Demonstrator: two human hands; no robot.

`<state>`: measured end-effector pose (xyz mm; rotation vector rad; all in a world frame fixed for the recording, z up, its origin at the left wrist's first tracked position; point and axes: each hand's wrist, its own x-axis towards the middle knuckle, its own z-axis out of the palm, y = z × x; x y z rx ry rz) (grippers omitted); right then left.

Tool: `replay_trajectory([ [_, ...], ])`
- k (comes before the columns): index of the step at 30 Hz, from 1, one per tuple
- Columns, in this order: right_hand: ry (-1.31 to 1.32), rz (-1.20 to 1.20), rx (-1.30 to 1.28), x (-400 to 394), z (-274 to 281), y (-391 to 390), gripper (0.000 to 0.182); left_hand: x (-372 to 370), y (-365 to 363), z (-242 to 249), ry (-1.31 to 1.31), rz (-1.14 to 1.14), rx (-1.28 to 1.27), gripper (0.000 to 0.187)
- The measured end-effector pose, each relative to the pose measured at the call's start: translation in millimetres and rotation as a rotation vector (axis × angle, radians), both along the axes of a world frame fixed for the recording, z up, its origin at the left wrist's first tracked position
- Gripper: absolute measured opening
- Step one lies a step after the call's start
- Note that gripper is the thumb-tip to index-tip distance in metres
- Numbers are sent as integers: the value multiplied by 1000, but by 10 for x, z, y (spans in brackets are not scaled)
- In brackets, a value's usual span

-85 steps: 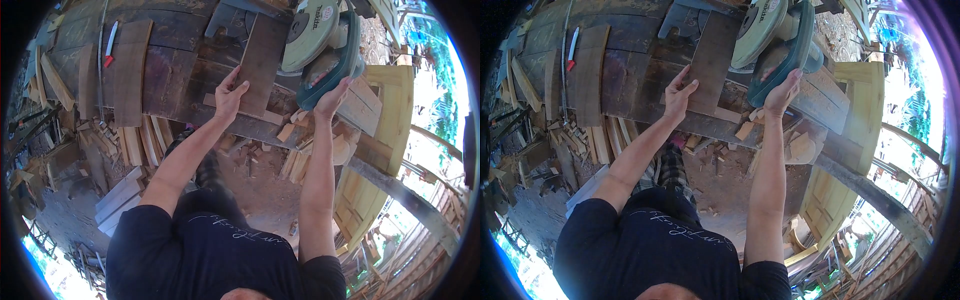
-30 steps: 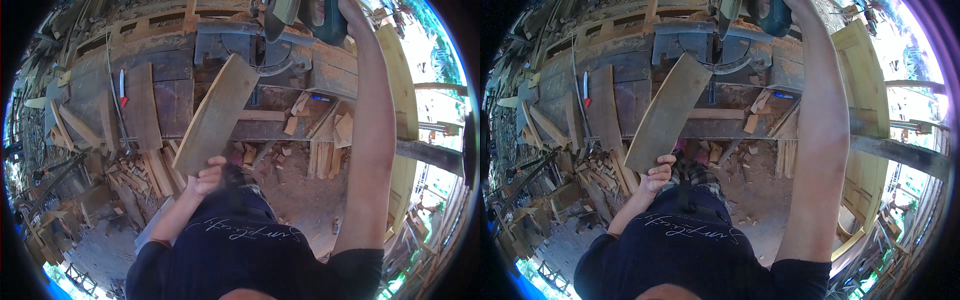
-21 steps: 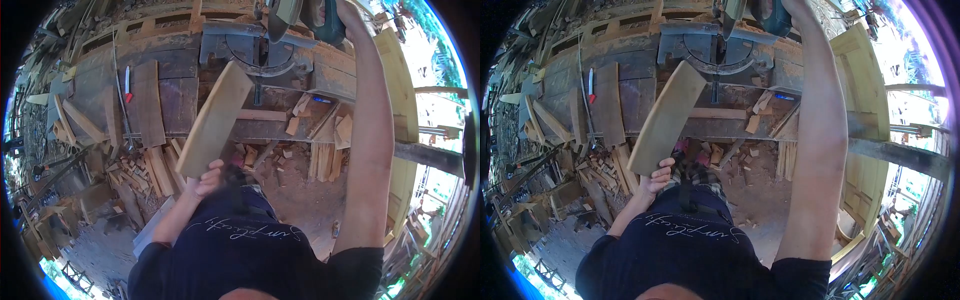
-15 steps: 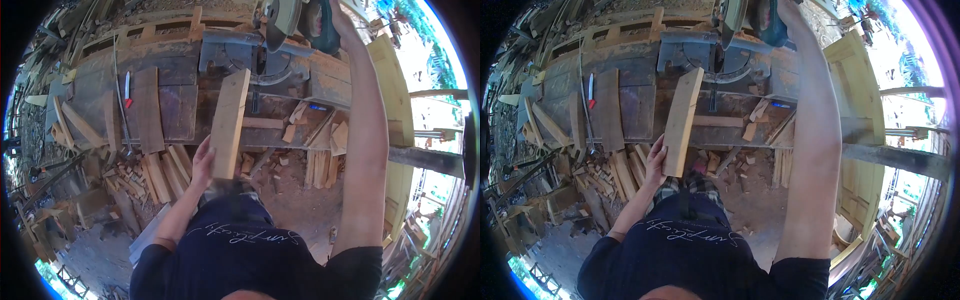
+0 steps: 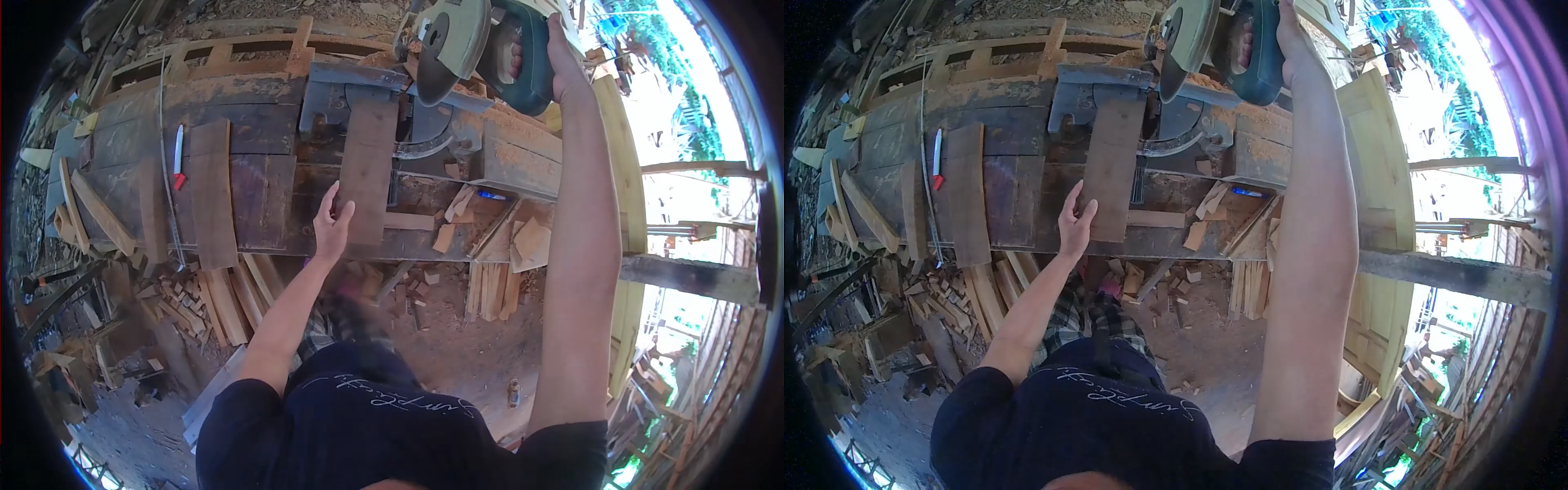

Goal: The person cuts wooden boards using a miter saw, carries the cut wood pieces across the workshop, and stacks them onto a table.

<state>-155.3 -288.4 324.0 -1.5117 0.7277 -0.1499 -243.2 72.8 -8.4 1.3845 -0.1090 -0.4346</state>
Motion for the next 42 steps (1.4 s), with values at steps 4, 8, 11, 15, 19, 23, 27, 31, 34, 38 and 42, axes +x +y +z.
replay_trajectory([
  [4, 8, -51, -53, -74, -78, 134, 72, 141, -80, 35, -49, 30, 53, 54],
  [8, -41, -100, -45, -264, -246, 437, 69, 274, -158, -85, -115, 40, 99, 55],
  [11, -72, -138, -48, -382, -456, 535, 69, 356, -224, -148, -125, 38, 113, 55],
  [15, -144, -127, -2, -493, -692, 611, 69, 350, -298, -158, -187, 75, 146, 54],
  [19, -159, -125, 26, -540, -827, 613, 68, 291, -386, -159, -183, 101, 133, 54],
  [23, -166, -137, -18, -548, -891, 572, 72, 274, -410, -123, -199, 113, 144, 54],
  [27, -187, -151, -46, -546, -895, 610, 72, 278, -411, -112, -201, 119, 164, 53],
  [31, -167, -153, -28, -575, -928, 657, 69, 270, -415, -99, -183, 111, 124, 53],
  [34, -151, -179, -39, -604, -973, 682, 71, 267, -428, -139, -183, 120, 98, 54],
  [38, -167, -165, -51, -623, -1049, 665, 73, 274, -423, -193, -170, 109, 91, 54],
  [42, -178, -153, -51, -630, -1070, 662, 74, 271, -425, -165, -189, 121, 124, 54],
])
